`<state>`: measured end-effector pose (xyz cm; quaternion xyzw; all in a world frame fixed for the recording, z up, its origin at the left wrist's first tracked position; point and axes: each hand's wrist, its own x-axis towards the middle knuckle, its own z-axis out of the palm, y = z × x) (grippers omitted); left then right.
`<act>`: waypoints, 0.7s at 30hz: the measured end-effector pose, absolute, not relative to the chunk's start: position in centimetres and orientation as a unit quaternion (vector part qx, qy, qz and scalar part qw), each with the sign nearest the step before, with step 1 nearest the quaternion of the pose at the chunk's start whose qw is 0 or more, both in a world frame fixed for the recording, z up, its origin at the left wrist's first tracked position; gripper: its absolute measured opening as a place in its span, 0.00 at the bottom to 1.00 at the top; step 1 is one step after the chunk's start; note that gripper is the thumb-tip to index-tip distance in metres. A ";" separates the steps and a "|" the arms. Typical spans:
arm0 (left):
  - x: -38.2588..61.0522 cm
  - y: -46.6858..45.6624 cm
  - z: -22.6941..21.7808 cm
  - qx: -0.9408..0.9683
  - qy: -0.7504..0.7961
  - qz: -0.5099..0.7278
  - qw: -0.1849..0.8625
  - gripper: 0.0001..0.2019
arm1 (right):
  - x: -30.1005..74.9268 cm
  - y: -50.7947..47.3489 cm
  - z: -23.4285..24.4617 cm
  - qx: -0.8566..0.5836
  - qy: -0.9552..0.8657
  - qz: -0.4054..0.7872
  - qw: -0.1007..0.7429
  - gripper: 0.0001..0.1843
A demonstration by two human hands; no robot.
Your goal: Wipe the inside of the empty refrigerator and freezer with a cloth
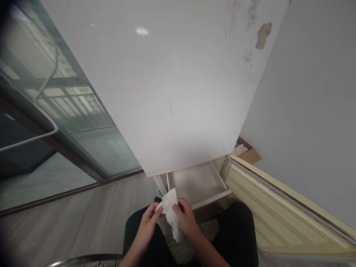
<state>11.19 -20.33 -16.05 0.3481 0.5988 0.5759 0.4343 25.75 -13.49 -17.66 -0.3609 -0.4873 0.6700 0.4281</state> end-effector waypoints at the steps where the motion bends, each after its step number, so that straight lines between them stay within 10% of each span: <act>1: 11.3 -20.2 -15.7 0.341 0.592 0.590 0.431 0.21 | 26.5 -13.1 -17.7 -0.380 -0.483 0.658 0.436 0.17; 7: 12.0 -19.4 -14.3 0.335 0.590 0.626 0.385 0.21 | 29.2 -13.1 -18.3 -0.465 -0.500 0.538 0.495 0.15; 21: 10.7 -19.1 -13.1 0.359 0.645 0.595 0.317 0.20 | 28.7 -12.8 -17.8 -0.415 -0.424 0.688 0.419 0.22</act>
